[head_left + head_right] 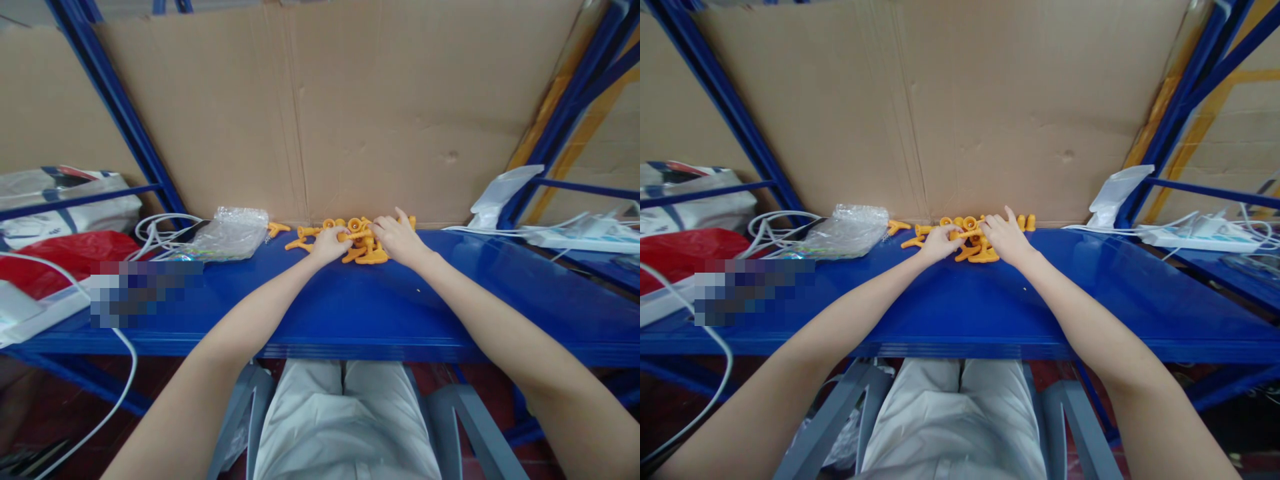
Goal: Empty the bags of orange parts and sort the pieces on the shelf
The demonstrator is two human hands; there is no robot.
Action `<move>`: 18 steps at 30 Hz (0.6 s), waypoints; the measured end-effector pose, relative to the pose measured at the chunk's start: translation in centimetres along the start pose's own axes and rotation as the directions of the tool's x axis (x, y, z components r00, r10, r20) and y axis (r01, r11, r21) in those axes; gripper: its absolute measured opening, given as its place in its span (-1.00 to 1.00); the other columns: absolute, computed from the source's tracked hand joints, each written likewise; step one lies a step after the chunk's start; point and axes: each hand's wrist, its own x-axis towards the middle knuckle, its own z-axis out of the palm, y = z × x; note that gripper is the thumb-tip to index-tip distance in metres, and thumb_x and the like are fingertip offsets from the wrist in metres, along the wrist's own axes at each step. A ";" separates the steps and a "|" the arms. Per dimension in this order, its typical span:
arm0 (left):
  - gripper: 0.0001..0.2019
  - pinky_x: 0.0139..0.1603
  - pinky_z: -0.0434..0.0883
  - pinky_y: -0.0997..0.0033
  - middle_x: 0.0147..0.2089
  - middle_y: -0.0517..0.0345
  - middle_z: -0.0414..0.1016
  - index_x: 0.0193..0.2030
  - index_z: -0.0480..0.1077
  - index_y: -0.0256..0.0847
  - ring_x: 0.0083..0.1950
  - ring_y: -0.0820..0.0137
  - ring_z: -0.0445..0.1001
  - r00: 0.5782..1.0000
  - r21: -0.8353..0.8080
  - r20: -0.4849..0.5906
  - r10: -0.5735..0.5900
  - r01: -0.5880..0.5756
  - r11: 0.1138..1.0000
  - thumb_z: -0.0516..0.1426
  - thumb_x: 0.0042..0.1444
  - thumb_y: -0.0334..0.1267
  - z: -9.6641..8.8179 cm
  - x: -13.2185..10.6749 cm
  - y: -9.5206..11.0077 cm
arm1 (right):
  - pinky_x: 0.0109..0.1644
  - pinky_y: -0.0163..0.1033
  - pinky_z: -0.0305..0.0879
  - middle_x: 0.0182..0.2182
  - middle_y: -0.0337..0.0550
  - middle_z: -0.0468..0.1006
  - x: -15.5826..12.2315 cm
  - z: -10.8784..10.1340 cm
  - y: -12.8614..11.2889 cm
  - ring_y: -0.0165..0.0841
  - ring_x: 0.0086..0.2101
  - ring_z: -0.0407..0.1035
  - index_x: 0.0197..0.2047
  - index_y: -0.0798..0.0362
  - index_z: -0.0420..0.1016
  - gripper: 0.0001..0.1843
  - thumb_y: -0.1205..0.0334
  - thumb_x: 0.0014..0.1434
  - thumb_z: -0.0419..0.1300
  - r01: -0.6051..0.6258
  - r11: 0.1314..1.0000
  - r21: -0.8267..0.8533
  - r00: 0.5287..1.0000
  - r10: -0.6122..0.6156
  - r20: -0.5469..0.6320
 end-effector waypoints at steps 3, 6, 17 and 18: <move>-0.72 -0.17 0.45 0.39 -0.31 0.11 0.61 -0.05 0.62 -0.24 -0.25 0.30 0.56 1.000 0.019 0.004 0.001 -0.001 1.000 0.20 0.11 -0.35 0.0 -0.1 0.2 | 0.32 0.20 -0.02 -0.08 0.07 0.54 0.0 0.0 0.0 -0.14 -0.08 0.35 0.09 0.12 0.48 -0.55 0.52 0.27 -0.08 -0.019 1.000 -0.005 1.000 0.019 0.001; -0.72 -0.15 0.45 0.38 -0.28 0.10 0.62 -0.04 0.61 -0.24 -0.24 0.30 0.57 1.000 0.056 0.009 0.018 -0.019 0.998 0.20 0.12 -0.32 0.1 -0.1 0.2 | 0.34 0.21 -0.04 -0.11 0.06 0.54 -0.1 -0.1 0.0 -0.14 -0.09 0.33 0.00 0.11 0.50 -0.60 0.51 0.28 -0.08 -0.050 0.999 -0.016 0.998 0.050 -0.025; -0.64 0.00 0.46 0.19 -0.11 -0.10 0.63 0.05 0.52 -0.23 0.01 0.05 0.60 0.988 0.409 0.112 0.110 -0.147 0.900 0.09 0.29 -0.05 -0.3 -1.6 1.5 | 0.32 0.30 -0.03 -0.13 0.06 0.53 -0.3 0.3 0.6 -0.10 -0.08 0.29 -0.02 0.12 0.54 -0.64 0.44 0.24 -0.01 -0.116 0.991 -0.061 0.993 0.115 -0.024; -0.64 -0.01 0.46 0.20 -0.11 -0.11 0.63 0.03 0.52 -0.24 0.02 0.04 0.60 0.987 0.419 0.121 0.109 -0.150 0.896 0.08 0.30 -0.05 -0.3 -1.7 1.6 | 0.31 0.29 -0.01 -0.12 0.06 0.53 -0.3 0.4 0.6 -0.10 -0.08 0.29 -0.02 0.09 0.55 -0.64 0.44 0.23 0.00 -0.111 0.992 -0.057 0.994 0.109 -0.028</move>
